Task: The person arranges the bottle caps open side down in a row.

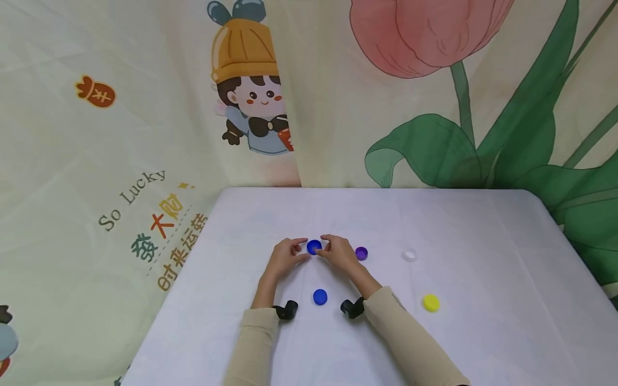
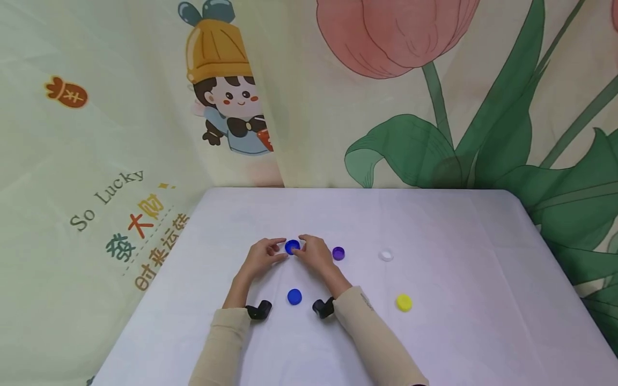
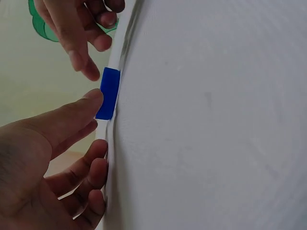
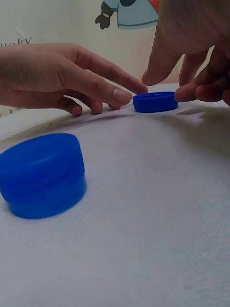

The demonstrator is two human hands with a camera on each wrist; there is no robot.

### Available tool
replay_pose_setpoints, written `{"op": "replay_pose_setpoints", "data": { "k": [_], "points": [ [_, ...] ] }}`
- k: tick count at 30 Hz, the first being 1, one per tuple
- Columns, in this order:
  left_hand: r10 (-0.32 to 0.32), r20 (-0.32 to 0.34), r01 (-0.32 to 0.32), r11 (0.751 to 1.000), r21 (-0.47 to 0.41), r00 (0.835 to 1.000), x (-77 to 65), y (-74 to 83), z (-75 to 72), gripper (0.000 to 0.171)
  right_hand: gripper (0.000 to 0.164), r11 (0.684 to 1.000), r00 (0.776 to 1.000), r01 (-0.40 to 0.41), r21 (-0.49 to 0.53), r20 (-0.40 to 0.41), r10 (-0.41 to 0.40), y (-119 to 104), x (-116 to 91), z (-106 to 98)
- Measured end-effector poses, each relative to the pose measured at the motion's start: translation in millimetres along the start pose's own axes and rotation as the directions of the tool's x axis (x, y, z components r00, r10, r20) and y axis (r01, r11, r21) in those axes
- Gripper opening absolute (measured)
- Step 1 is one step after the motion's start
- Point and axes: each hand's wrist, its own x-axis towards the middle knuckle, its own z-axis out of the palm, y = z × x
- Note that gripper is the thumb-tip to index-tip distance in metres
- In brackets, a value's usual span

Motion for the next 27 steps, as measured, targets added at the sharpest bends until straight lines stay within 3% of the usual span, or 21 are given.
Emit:
{"op": "replay_pose_setpoints", "data": {
  "k": [10,14,17,23,27],
  "points": [
    [-0.017,-0.015,0.016,1.000,-0.020,1.000,2.9,4.6,6.5,0.033,0.040,0.999,1.000,-0.020,-0.031,0.013,0.020,10,3,6],
    [0.011,-0.032,-0.013,0.999,-0.052,0.999,1.2,8.1,8.1,0.031,0.038,0.999,1.000,0.014,-0.042,-0.003,-0.014,11,-2,2],
    [0.061,-0.071,-0.067,0.994,-0.084,0.996,0.6,14.7,6.9,0.031,0.038,0.995,0.996,0.081,-0.052,-0.041,-0.084,9,-5,-8],
    [0.173,-0.188,-0.199,0.971,-0.134,0.967,-3.3,43.3,-7.6,0.031,0.040,0.974,0.967,0.205,-0.099,-0.131,-0.217,-11,-19,-45],
    [0.247,-0.260,-0.292,0.944,-0.151,0.933,-14.2,71.1,-23.2,0.032,0.041,0.954,0.932,0.279,-0.111,-0.209,-0.297,-28,-39,-67]
  ]
}}
